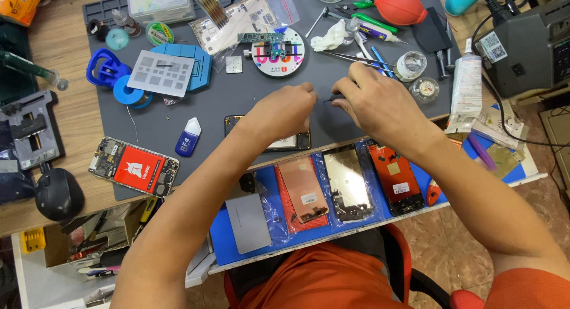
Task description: The person uses a screwdriver to remove screws from the back of a disassembled smartphone. They then use a plastic pry tool to lift and remove a metal bracket from the device's interior.
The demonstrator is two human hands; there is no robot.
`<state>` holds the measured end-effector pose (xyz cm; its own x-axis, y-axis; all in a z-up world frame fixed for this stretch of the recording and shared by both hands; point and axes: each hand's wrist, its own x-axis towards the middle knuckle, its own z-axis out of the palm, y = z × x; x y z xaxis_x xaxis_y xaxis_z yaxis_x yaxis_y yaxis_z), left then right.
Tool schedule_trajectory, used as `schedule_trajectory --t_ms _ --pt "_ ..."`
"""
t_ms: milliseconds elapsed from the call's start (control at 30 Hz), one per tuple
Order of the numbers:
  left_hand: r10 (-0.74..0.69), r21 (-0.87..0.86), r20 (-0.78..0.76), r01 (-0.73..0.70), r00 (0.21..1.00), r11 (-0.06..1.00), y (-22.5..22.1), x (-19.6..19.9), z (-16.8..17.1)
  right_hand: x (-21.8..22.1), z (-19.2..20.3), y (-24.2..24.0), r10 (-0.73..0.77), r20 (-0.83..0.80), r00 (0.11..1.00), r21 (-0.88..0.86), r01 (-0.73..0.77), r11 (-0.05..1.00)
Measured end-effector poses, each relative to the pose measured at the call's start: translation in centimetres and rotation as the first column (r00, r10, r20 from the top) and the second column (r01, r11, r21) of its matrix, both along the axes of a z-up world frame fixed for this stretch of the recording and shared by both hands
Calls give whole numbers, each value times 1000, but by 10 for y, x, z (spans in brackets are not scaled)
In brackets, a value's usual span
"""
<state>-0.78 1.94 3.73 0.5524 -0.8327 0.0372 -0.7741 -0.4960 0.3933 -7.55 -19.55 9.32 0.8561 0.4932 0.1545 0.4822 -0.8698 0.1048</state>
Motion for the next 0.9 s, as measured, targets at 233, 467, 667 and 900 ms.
schedule_trajectory --t_ms 233,467,667,900 --pt "119 -144 -38 -123 992 982 36 31 -7 -5 -1 -2 -6 24 1000 17 6 1000" --pt "258 -120 15 -255 966 960 58 33 -33 -4 11 15 29 -107 994 276 2 961" --pt "275 -228 70 -253 959 940 61 9 -17 3 6 25 57 -140 989 273 -17 962" --pt "186 -243 -141 -216 972 946 49 -20 -6 10 4 28 83 -144 986 236 -47 971"
